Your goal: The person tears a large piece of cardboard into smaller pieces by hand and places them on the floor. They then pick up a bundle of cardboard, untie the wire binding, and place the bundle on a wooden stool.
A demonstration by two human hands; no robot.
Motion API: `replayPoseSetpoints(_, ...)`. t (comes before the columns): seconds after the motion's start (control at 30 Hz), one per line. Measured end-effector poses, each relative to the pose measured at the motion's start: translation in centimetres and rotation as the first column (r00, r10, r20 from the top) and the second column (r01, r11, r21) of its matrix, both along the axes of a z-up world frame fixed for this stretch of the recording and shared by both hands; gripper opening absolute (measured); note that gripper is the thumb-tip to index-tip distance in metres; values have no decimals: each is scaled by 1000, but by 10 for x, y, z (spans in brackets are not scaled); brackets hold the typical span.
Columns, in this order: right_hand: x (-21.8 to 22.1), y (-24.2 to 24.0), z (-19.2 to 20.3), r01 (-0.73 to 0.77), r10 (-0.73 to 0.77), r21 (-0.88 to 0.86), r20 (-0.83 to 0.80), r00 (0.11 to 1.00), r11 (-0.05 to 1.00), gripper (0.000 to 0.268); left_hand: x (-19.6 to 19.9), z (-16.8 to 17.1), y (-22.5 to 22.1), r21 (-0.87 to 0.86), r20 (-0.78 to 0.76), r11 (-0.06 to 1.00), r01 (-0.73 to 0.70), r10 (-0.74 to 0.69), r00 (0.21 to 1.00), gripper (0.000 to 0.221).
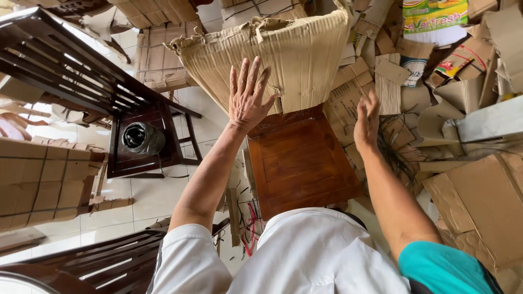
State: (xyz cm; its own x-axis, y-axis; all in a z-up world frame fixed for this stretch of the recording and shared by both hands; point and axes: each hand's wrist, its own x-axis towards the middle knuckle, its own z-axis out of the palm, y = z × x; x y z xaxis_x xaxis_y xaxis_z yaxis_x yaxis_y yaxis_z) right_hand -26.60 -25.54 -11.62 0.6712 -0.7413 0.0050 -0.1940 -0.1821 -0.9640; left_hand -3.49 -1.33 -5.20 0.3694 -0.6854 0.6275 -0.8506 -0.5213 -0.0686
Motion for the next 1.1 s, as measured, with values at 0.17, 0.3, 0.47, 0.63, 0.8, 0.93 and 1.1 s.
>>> replayPoseSetpoints(0.17, -80, 26, -48, 73, -60, 103, -127, 990, 992, 73, -14, -10, -13, -19, -17, 997, 73, -73, 997, 85)
replayPoseSetpoints(0.3, -157, 51, -67, 221, -145, 182, -357, 923, 958, 73, -34, -20, -30, -20, -83, 983, 185, -186, 979, 80)
replayPoseSetpoints(0.47, -268, 69, -146, 394, -203, 203, -604, 771, 896, 73, -75, -59, -51, -51, -185, 938, 342, -345, 920, 70)
replayPoseSetpoints(0.63, -360, 94, -197, 496, -227, 160, -743, 629, 853, 77, -142, -108, -40, -100, -336, 888, 448, -454, 825, 68)
replayPoseSetpoints(0.8, -438, 118, -251, 532, -145, 269, -778, 611, 803, 70, -218, -156, 12, 7, -616, 894, 447, -348, 707, 53)
replayPoseSetpoints(0.93, -471, 105, -290, 516, -96, 312, -779, 619, 798, 66, -277, -221, 63, 193, -778, 891, 410, -116, 618, 41)
replayPoseSetpoints(1.1, -476, 71, -208, 470, -31, 397, -737, 675, 788, 60, -352, -217, 70, 634, -769, 617, 466, 565, 299, 42)
